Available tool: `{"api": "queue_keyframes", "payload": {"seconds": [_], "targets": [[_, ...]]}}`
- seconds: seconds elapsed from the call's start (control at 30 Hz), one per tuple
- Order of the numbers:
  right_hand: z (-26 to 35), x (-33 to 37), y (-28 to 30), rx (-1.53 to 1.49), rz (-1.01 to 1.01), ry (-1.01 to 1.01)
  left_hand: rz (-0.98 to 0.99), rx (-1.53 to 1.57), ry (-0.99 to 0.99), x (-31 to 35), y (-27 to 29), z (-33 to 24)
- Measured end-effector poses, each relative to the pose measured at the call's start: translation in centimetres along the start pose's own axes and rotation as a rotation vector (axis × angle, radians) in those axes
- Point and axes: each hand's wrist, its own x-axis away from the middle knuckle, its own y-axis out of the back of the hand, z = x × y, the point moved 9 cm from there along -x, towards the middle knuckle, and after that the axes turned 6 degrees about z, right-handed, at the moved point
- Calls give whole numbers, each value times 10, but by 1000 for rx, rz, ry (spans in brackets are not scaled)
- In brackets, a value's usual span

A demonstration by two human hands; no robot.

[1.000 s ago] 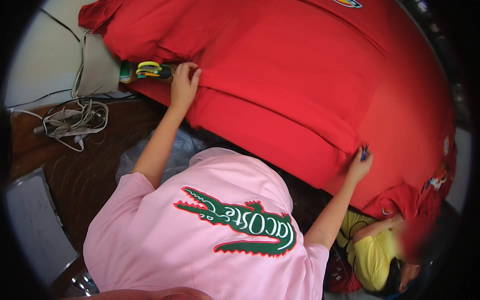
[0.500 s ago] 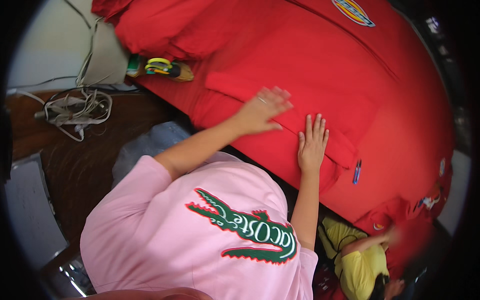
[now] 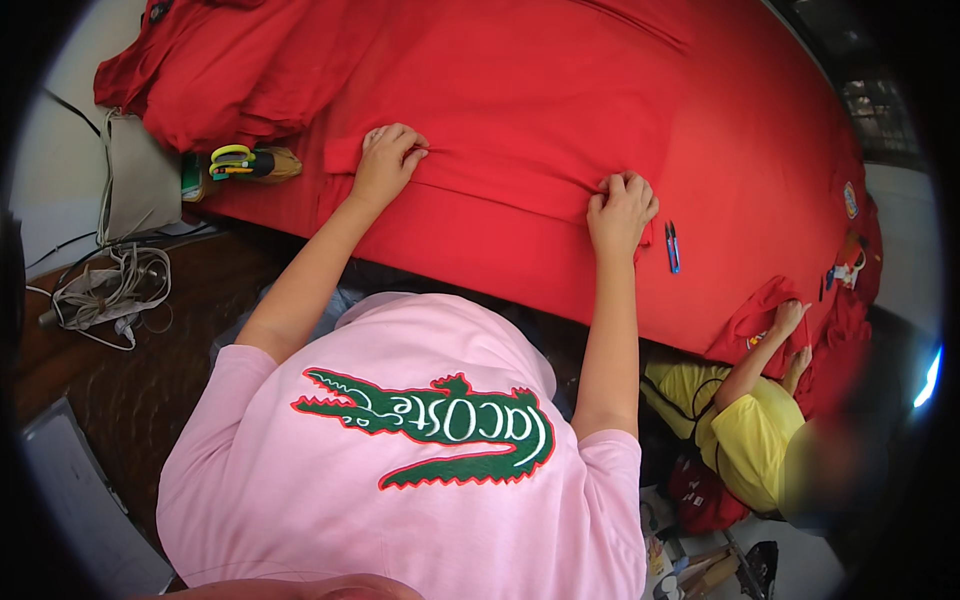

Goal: The person uses shears to trim loose threads from red garments on a table, folds each garment, and stacks them into a pile.

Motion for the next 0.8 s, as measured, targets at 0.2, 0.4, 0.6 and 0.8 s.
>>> {"api": "queue_keyframes", "payload": {"seconds": [0.2,0.4,0.6,0.8], "targets": [[34,63,52,-35,4,270,6,-75,-263,34,31,-37],[12,187,5,-234,419,79,298,-20,-236,127,23,-31],[35,166,33,-264,65,-27,195,4,-187,117,11,-63],[61,119,11,-308,92,201,322,70,-309,77,-52,-119]]}}
